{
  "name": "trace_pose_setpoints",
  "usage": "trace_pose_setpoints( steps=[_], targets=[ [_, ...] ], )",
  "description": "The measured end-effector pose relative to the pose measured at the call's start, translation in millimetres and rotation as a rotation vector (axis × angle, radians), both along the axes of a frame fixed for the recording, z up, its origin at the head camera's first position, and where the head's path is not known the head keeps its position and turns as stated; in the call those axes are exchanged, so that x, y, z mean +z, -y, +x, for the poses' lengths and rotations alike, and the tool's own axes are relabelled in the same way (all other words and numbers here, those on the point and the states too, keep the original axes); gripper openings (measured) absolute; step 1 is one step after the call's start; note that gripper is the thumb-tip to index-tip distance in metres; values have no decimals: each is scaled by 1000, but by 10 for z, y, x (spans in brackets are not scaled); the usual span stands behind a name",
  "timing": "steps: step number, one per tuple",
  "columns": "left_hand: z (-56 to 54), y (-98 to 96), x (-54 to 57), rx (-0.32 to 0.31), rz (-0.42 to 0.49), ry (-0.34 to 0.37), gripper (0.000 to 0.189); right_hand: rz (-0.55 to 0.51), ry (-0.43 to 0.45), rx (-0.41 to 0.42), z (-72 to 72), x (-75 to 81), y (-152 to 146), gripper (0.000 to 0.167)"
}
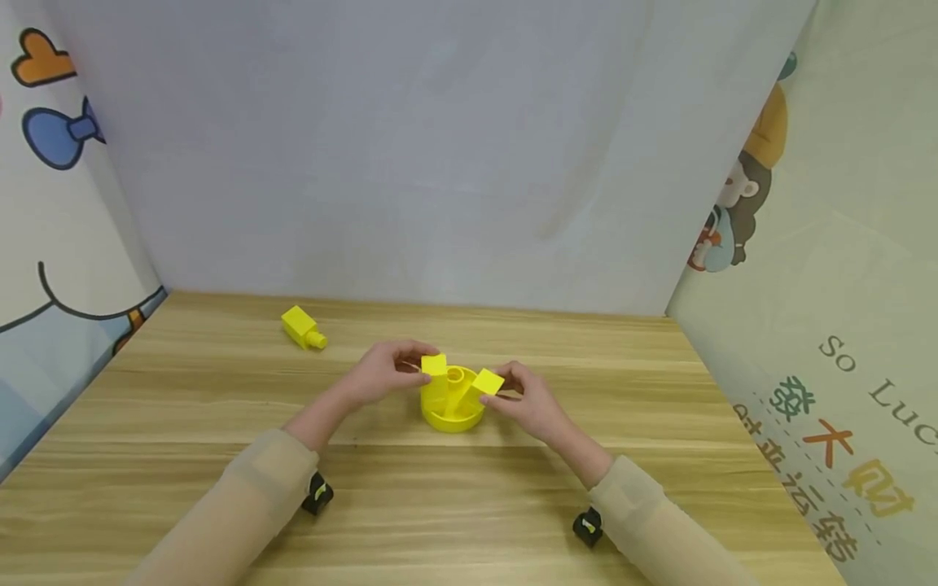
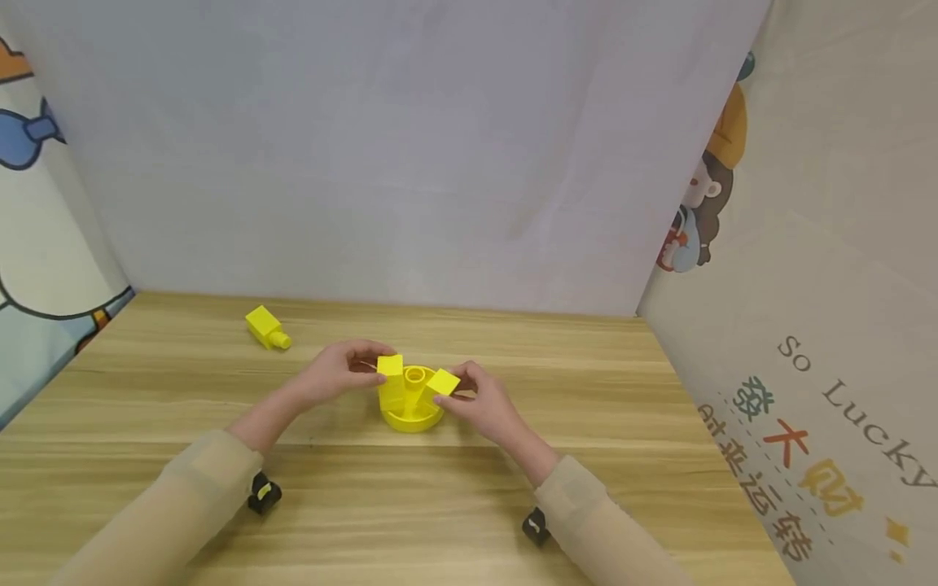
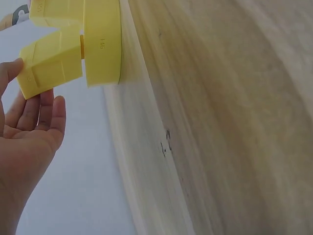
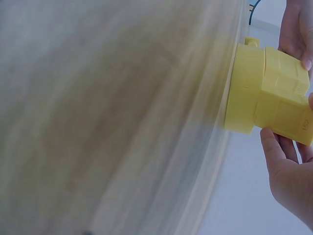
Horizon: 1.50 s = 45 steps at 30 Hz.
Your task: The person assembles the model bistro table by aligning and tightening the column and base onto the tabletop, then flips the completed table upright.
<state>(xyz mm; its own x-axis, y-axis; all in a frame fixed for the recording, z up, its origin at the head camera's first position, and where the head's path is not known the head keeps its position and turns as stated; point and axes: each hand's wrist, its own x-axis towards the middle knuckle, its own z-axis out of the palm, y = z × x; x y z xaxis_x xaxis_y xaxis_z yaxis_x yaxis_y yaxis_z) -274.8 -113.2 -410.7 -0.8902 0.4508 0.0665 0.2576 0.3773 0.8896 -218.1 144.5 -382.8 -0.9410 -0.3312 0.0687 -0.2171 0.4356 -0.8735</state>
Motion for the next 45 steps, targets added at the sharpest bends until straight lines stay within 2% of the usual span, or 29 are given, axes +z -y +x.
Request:
trace_pose_setpoints(
  steps=[4,7,9,12,14,17,20,23,27,32,41,45],
  targets=[
    [-7,1,4,-27,10,-4,45,0,3,3,0,15,-1,33],
    [10,-18,4,-1,3,-17,51,1,3,3,-2,28,-3,33],
    [38,-58,11,51,-7,-15,57,-1,4,4,-3,35,-6,33],
    [94,-151,22,170,-38,-9,66,-1,-3,11,-6,34,-10,33],
    [137,-227,38,261,-43,10,66,-1,-5,15,-6,29,-14,33],
    [191,-327,55,363,-49,14,64,4,-2,15,-3,23,-18,33],
    [212,-406,44,425,-61,-5,59,6,10,10,1,17,-20,33],
    [206,-457,6,459,-70,-19,55,9,7,7,6,6,-18,33],
    [198,-491,-36,476,-57,-30,53,7,-8,8,15,-5,-13,33],
    [212,-492,-44,469,-43,-37,50,3,-3,5,28,-2,-11,33],
    [235,-430,17,389,-72,-37,50,10,-13,16,12,-19,-19,34],
    [213,-405,26,351,-96,-51,48,14,-11,13,7,-19,-14,34]
  ],
)
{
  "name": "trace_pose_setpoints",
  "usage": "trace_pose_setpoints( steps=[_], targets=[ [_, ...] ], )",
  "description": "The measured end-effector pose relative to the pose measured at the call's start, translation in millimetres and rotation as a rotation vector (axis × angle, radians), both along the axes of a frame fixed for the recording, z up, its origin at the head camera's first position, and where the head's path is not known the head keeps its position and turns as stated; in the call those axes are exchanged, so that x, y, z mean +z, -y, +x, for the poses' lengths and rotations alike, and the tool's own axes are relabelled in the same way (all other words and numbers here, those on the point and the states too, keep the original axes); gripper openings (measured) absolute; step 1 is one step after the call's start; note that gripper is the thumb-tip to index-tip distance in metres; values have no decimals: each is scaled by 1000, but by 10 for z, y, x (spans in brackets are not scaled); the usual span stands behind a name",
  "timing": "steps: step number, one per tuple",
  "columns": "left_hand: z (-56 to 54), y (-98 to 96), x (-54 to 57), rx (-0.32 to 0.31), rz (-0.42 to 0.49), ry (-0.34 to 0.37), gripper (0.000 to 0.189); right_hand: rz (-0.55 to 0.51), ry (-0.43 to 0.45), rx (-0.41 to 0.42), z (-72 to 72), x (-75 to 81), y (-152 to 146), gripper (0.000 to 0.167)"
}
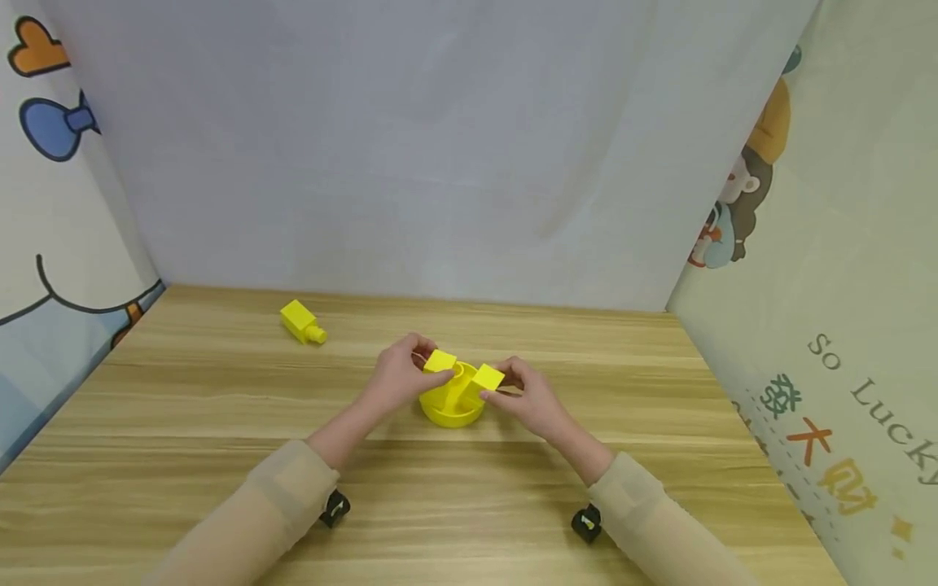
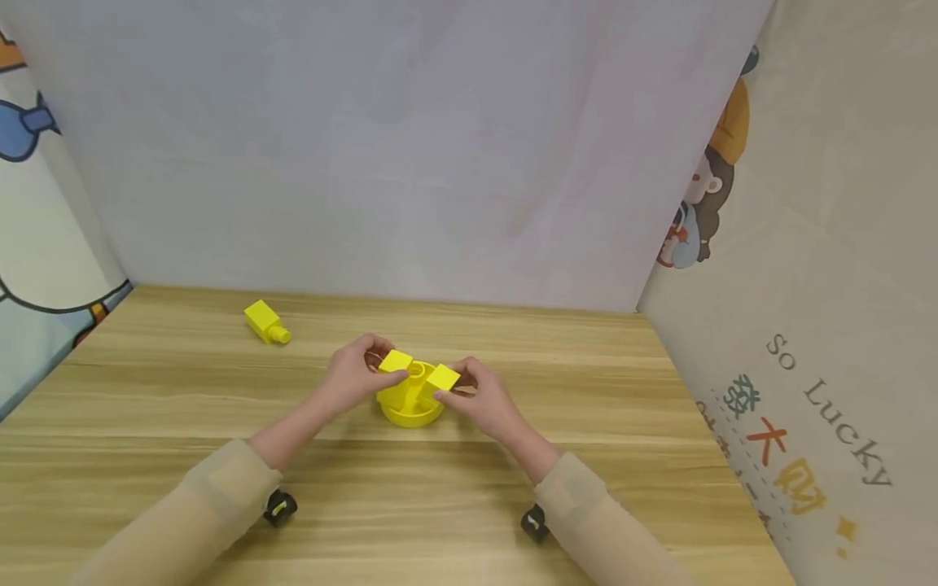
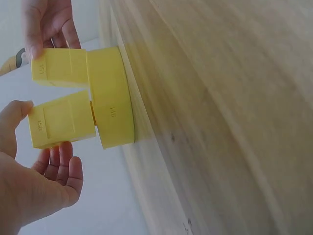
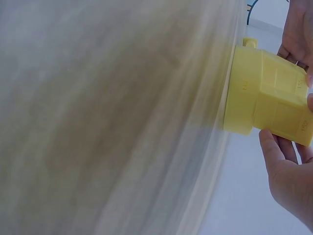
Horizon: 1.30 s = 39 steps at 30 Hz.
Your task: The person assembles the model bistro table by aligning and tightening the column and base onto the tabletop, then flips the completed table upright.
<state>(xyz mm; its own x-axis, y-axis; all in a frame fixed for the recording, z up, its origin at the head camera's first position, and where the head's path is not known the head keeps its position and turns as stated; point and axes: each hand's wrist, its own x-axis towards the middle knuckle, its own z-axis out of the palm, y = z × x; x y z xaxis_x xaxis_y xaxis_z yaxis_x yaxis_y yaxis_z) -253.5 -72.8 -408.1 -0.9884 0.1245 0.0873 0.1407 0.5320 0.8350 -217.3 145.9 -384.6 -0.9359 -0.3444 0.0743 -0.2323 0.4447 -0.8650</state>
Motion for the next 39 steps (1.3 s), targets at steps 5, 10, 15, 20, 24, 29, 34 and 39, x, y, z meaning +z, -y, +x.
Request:
trace_pose_setpoints(
  steps=[5,10,15,20,24,29,34,39],
  targets=[
    [-24,57,7,-124,-30,-40,43,-5,12,-3,7,11,4,33],
    [-40,112,28,-229,-57,-67,40,-6,11,2,16,24,3,34],
    [-58,165,37,-324,-87,-100,39,0,9,2,30,34,5,34],
    [-70,209,46,-426,-90,-88,40,-3,2,12,29,27,6,34],
    [-72,238,42,-495,-73,-59,40,-11,-2,23,23,18,6,34],
    [-40,232,26,-493,-46,-37,44,-15,-5,22,19,9,8,34],
    [50,109,9,-329,-93,-62,63,-22,-1,20,19,12,9,34],
    [137,-28,1,-153,-143,-110,61,-21,5,17,22,15,12,34]
  ],
)
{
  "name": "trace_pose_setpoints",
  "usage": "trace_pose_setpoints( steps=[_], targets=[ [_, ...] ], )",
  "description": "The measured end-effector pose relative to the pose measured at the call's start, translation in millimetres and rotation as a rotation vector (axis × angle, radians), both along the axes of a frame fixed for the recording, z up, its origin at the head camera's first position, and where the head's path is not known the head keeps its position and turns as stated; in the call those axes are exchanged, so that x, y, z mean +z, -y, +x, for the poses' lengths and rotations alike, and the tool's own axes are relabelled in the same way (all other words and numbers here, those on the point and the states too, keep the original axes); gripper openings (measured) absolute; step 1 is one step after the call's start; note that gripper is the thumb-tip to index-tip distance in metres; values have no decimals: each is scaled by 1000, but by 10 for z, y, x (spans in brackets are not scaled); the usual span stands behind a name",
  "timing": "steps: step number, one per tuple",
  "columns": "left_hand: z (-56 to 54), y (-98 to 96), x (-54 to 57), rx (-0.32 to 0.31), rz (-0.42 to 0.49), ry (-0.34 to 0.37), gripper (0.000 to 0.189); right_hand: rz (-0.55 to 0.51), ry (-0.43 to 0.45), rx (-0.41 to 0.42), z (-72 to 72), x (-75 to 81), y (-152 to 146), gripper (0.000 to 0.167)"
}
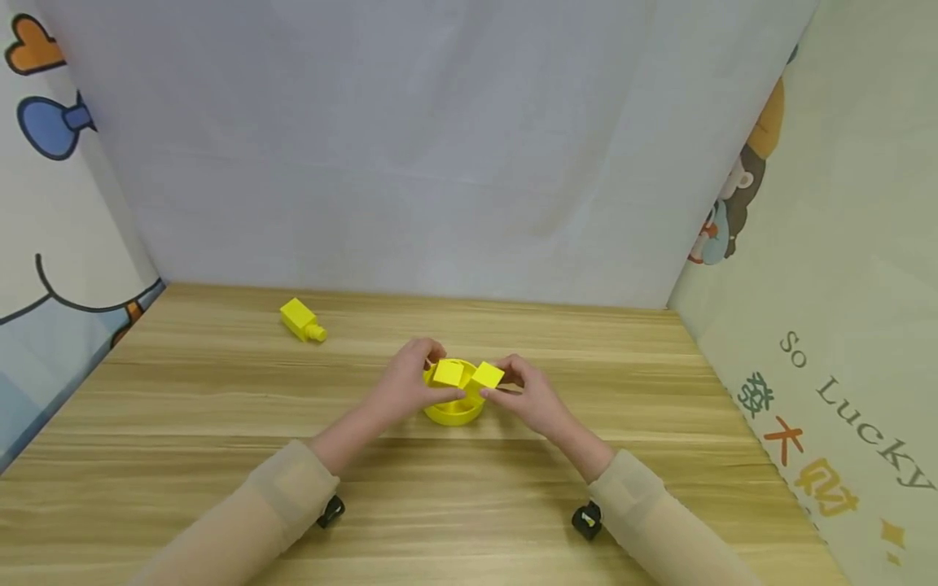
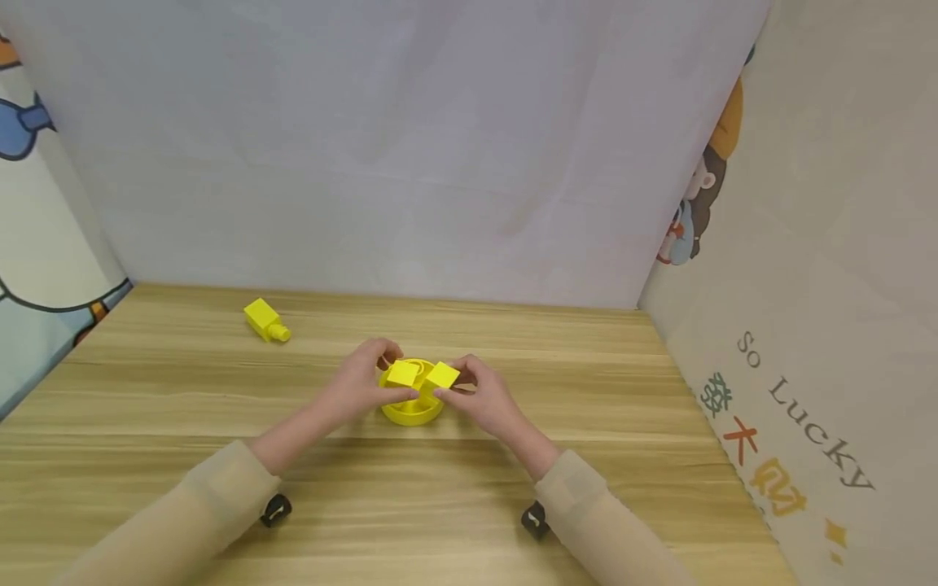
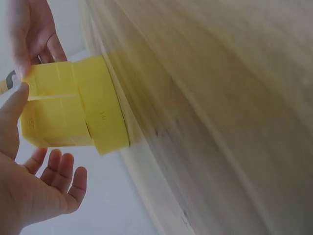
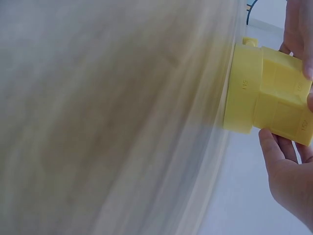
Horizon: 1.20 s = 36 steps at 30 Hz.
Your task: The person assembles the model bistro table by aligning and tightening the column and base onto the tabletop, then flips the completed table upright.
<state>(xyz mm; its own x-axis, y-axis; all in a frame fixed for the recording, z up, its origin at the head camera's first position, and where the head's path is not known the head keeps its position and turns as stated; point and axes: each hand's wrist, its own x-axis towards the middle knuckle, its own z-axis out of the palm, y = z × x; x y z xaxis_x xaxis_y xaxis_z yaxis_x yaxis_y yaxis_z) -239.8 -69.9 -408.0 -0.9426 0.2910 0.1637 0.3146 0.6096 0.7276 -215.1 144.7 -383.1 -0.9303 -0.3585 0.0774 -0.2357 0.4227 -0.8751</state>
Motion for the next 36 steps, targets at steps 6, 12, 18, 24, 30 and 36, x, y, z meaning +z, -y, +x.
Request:
trace_pose_setpoints(
  steps=[6,12,18,24,30,36],
  targets=[
    [30,-39,-28,52,12,-37,48,-2,-4,-2,-3,0,16,34],
    [19,4,-44,19,0,-58,42,-5,5,-8,-4,0,19,34],
    [-16,96,-31,-94,5,-72,45,4,7,-12,-16,-15,9,35],
    [-60,256,-24,-202,27,-12,45,17,15,-18,-7,-2,1,35],
    [-98,399,-23,-298,32,14,42,23,17,-20,-15,-3,1,34],
    [-128,464,-16,-351,-13,42,39,23,19,-20,-17,-6,1,34]
  ],
)
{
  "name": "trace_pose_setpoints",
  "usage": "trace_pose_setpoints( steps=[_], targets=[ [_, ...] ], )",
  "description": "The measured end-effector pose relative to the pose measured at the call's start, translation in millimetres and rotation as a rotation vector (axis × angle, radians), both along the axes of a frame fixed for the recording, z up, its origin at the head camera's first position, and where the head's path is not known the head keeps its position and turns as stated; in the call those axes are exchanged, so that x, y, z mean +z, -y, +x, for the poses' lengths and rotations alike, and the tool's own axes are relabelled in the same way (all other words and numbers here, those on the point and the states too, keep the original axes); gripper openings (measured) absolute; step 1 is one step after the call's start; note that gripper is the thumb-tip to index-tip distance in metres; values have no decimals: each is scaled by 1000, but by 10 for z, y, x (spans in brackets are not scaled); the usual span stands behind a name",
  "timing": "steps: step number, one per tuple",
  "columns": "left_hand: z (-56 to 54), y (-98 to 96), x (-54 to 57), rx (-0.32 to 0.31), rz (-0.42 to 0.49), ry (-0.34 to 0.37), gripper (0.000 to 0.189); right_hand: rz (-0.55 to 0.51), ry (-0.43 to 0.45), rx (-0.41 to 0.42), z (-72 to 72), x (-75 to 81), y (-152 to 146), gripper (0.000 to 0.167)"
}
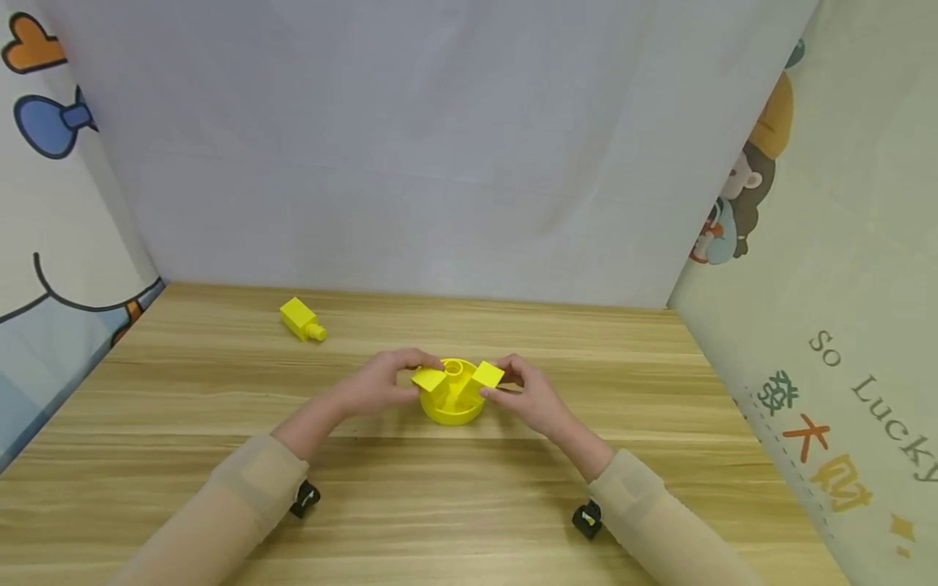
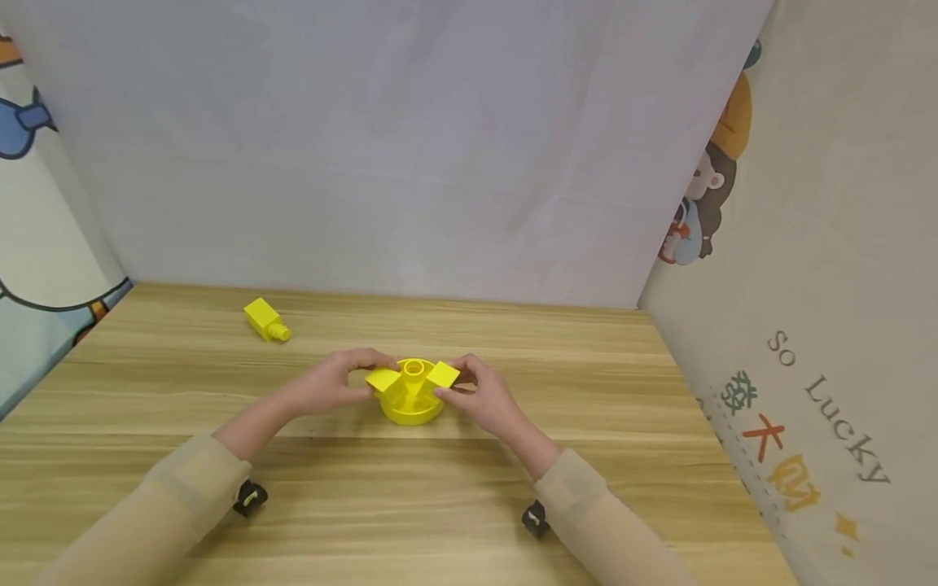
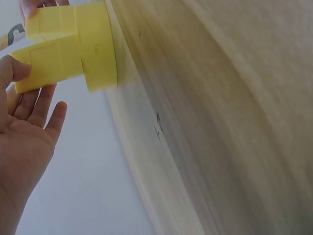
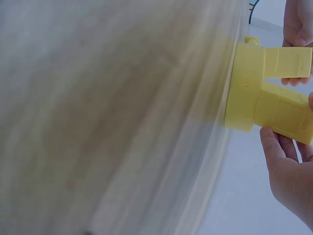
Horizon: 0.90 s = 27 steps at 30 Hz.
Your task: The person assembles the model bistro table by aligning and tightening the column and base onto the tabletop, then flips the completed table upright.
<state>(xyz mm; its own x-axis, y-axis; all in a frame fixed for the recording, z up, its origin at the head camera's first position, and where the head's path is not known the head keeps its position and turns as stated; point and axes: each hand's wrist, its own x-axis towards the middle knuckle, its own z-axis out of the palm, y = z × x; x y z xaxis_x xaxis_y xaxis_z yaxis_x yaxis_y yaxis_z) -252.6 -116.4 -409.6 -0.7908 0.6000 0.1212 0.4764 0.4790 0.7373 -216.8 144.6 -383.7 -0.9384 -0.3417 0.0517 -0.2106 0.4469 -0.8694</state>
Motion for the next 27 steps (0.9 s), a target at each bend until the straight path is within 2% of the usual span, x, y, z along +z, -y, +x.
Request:
trace_pose_setpoints(
  steps=[5,9,11,15,18,20,23,27],
  targets=[
    [0,24,-2,-24,6,12,41,1,-7,6,-4,-11,2,34],
    [32,3,4,4,21,3,57,-2,-9,3,-7,-21,0,34],
    [60,-29,8,58,28,7,67,1,-13,1,-8,-27,0,34],
    [115,-116,-4,213,26,24,78,5,-21,2,-11,-41,2,35],
    [135,-173,-29,305,33,37,73,2,-22,5,-12,-49,4,35],
    [138,-190,-45,333,44,36,66,2,-23,7,-12,-54,5,35],
    [127,-188,-56,338,67,35,54,1,-25,6,-13,-59,8,35],
    [99,-145,-44,300,77,27,44,6,-27,-2,-8,-57,12,35]
  ],
)
